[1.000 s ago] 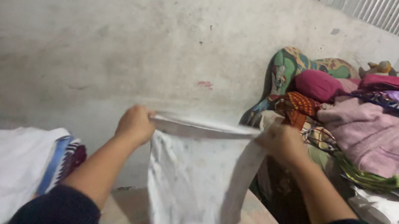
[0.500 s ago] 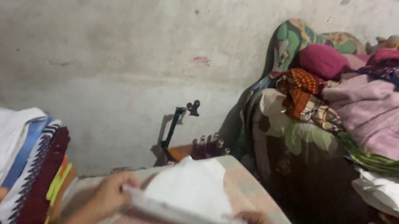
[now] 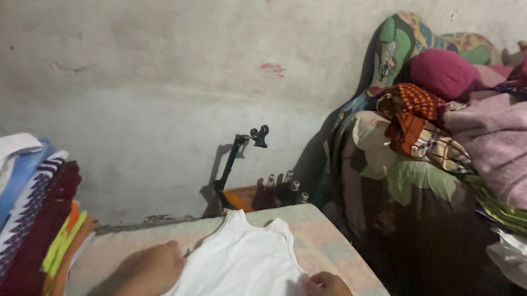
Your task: The person folds several white garments, including a patterned baby bodysuit and plain tank tops, on a table. Each item is smoothed, folded in half, then folded again, and placed on a growing stack to the left.
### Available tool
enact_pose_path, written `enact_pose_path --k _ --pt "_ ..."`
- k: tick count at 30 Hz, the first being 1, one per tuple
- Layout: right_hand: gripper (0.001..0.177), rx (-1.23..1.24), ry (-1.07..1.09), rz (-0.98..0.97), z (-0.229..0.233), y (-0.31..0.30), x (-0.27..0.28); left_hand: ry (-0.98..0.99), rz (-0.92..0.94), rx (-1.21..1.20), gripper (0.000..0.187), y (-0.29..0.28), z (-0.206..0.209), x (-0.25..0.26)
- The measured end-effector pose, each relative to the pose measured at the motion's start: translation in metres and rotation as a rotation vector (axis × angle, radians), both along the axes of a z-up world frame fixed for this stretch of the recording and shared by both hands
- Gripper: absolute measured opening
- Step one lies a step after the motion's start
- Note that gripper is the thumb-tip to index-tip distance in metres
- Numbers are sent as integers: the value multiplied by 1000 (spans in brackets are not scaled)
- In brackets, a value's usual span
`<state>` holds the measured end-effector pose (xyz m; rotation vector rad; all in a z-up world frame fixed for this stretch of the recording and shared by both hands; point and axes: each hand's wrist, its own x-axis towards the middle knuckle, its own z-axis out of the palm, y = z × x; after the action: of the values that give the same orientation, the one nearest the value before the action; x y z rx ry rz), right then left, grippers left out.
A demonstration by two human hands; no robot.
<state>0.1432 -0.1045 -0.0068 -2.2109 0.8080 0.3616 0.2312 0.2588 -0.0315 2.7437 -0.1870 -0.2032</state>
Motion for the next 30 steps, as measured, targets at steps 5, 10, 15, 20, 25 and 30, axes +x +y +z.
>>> enact_pose_path --k 5,10,15,20,25,30 --pt "49 -308 -172 -12 -28 9 23 -35 40 -55 29 -29 -11 32" --pt "29 -125 -481 -32 -63 6 33 -96 -23 -118 19 -42 -8 44" --pt "19 106 -660 -146 -71 9 35 -20 -2 -370 24 -42 -10 45" --pt "13 -53 -455 -104 -45 19 29 -72 -68 -413 36 -30 -25 61" --pt "24 -276 -343 -124 -9 46 18 -218 -207 -179 47 -10 -23 63" --pt "34 -266 -444 -201 7 83 4 -185 -117 13 27 -22 -4 33"
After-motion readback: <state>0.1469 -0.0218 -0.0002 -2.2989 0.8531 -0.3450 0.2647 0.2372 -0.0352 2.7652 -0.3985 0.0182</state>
